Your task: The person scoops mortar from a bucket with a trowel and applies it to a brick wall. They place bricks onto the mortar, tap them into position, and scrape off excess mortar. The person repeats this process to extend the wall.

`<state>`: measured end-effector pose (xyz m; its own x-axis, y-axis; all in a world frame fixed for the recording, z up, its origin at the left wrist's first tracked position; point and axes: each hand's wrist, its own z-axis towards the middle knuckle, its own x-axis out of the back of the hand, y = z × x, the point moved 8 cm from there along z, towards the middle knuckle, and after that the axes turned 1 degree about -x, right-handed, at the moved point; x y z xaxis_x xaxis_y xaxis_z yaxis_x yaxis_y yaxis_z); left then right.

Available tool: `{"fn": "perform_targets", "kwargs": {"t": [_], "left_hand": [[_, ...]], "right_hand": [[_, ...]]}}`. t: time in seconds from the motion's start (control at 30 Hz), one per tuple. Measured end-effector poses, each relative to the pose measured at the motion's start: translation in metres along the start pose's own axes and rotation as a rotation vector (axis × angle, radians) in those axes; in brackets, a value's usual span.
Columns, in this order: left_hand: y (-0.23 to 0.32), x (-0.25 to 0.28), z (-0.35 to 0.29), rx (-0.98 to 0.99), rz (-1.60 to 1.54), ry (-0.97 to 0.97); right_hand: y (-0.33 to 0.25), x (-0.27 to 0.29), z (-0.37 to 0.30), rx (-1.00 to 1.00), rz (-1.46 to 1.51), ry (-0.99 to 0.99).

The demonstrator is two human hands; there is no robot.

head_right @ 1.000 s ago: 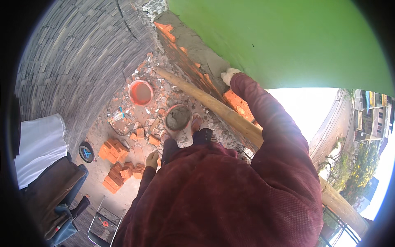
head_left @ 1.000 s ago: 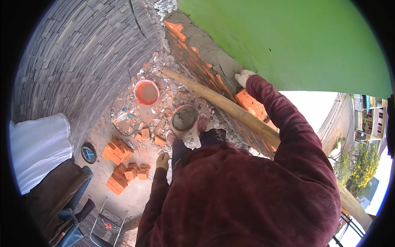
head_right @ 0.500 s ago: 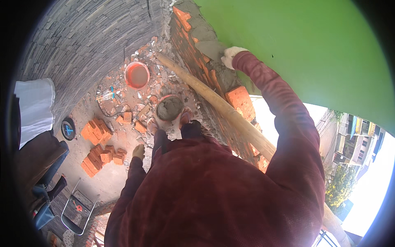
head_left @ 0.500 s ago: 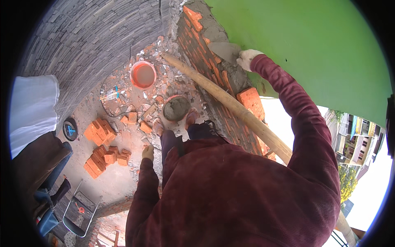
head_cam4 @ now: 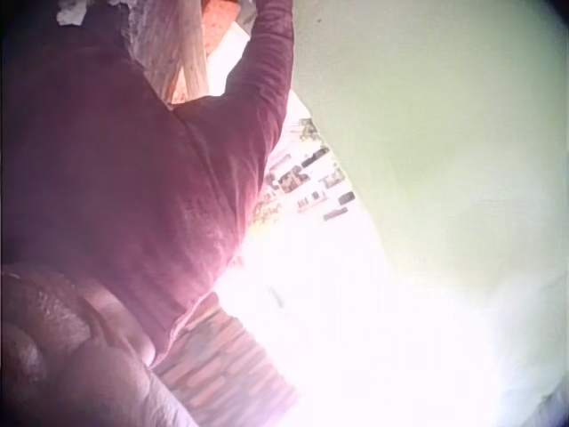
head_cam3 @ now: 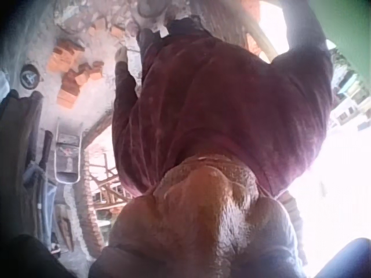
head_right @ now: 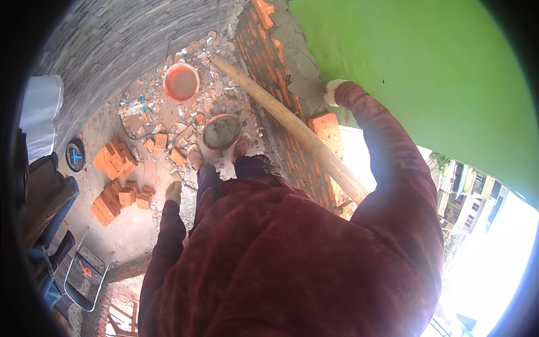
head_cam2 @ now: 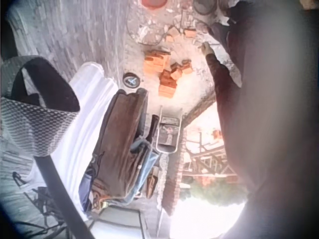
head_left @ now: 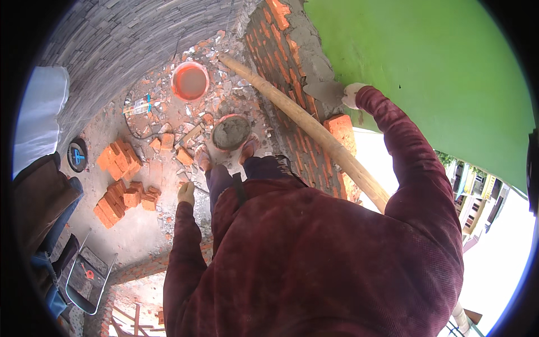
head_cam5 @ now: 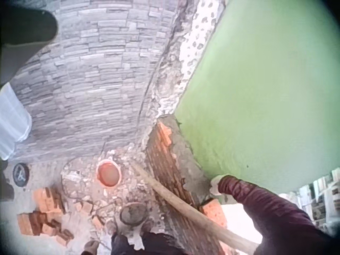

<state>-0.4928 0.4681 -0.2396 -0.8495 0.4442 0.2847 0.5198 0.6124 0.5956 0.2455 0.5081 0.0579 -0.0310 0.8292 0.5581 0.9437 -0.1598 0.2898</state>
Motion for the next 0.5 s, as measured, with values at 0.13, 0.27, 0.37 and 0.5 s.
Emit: {"fn": "perform_targets", "kwargs": {"t": [0.13, 0.27, 0.37, 0.5], "left_hand": [[0.018, 0.0, -0.002, -0.034, -0.011, -0.011], [0.026, -0.004, -0.006, 0.109, -0.036, -0.047], [0.022, -0.013, 0.0, 0.096, 0.044, -0.119], [0.068, -0.026, -0.005, -0.051, 0.011, -0.126]], "right_hand": [[0.013, -0.012, -0.075, -0.115, 0.108, -0.137], [0.047, -0.026, -0.088, -0.213, 0.545, -0.071], [0.036, -0.039, -0.075, -0.303, 1.203, 0.014], [0.03, -0.086, -0.063, -0.312, 1.209, -0.089]]}}
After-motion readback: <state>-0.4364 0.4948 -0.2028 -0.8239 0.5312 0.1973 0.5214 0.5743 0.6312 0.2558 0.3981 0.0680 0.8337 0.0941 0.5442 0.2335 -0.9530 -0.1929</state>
